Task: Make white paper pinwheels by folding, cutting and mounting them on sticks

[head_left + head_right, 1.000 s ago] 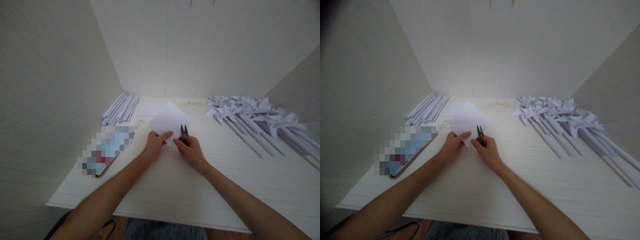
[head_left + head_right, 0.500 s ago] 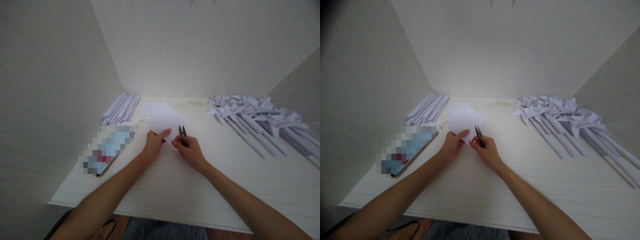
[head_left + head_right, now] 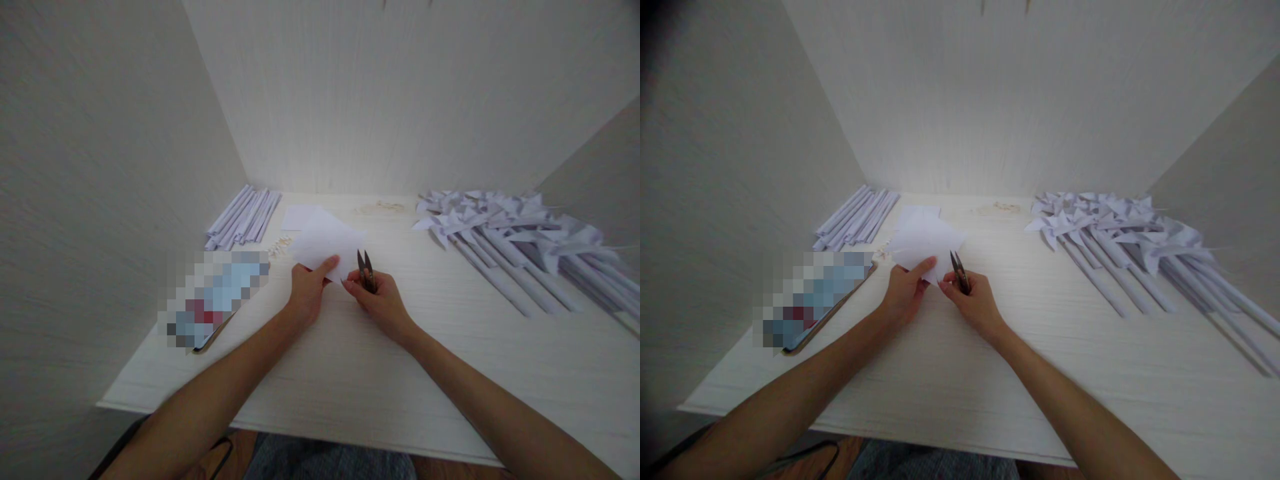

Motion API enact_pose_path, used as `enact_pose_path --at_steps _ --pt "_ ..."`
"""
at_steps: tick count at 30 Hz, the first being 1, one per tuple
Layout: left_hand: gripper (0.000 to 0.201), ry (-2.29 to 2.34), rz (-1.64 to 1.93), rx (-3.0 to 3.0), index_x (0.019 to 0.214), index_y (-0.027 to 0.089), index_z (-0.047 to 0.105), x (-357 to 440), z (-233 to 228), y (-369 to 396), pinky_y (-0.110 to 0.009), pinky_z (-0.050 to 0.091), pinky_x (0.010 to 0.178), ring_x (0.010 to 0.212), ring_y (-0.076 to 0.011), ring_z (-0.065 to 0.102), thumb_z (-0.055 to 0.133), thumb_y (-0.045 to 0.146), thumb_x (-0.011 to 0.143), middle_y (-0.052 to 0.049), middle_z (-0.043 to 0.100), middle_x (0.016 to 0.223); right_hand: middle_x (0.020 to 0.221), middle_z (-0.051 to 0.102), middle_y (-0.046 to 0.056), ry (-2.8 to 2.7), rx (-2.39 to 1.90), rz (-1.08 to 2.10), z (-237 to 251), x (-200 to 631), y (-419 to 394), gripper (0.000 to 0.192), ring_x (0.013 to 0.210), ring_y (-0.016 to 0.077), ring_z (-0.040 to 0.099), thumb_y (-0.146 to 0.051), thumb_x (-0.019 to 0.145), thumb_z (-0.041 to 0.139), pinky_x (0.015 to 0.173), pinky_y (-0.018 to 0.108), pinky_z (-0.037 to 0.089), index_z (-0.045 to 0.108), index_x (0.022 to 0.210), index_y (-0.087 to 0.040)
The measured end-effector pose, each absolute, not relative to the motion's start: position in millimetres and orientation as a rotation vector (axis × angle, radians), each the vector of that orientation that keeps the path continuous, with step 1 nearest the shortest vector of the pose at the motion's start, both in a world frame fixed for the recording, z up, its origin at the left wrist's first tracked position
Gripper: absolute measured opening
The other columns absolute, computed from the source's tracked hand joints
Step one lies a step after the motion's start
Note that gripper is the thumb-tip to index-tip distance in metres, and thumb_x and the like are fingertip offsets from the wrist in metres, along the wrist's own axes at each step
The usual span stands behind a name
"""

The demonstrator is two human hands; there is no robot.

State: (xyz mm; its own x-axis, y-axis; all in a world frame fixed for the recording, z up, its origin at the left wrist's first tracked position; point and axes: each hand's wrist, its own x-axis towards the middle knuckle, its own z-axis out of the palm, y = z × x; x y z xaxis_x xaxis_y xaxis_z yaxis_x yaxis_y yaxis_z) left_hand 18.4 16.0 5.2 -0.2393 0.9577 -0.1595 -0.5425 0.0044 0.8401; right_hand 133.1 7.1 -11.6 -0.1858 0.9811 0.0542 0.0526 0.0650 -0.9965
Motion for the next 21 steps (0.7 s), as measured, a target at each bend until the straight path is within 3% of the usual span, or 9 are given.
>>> enact_pose_path --at_steps 5,11,17,21 --pt "0.027 0.988 1.653 0.488 0.070 0.014 0.064 12 6 22 -0.021 0.046 0.058 0.064 -0.0108 0.059 0.074 0.018 0.046 -0.001 0.067 0.072 0.044 0.034 -0.008 -1.492 -1.125 1.262 -9 134 5 0.019 0.040 0.0052 0.026 -0.033 0.066 0.059 0.039 0.022 0.018 0.059 0.065 -0.014" --pt "0.026 0.961 1.576 0.555 0.071 0.013 0.064 15 4 20 -0.022 0.046 0.057 0.066 -0.0120 0.060 0.074 0.020 0.048 -0.003 0.067 0.074 0.043 0.031 -0.009 -1.316 -1.119 1.267 -12 133 5 0.025 0.038 0.0054 0.025 -0.038 0.067 0.059 0.038 0.022 0.017 0.059 0.076 -0.015" --pt "0.025 0.991 1.522 0.616 0.070 0.012 0.065 22 3 14 -0.027 0.048 0.061 0.067 -0.0160 0.061 0.073 0.021 0.048 -0.006 0.068 0.075 0.044 0.036 -0.008 -1.348 -1.150 1.239 -12 132 6 0.020 0.038 0.0049 0.028 -0.034 0.065 0.061 0.038 0.022 0.019 0.053 0.062 -0.015" --pt "0.024 1.030 1.647 0.519 0.068 0.013 0.064 16 6 19 -0.023 0.048 0.059 0.065 -0.0130 0.060 0.074 0.021 0.047 -0.003 0.068 0.072 0.042 0.034 -0.008 -1.404 -1.146 1.261 -9 132 5 0.019 0.038 0.0049 0.026 -0.033 0.066 0.059 0.038 0.022 0.018 0.055 0.063 -0.015"
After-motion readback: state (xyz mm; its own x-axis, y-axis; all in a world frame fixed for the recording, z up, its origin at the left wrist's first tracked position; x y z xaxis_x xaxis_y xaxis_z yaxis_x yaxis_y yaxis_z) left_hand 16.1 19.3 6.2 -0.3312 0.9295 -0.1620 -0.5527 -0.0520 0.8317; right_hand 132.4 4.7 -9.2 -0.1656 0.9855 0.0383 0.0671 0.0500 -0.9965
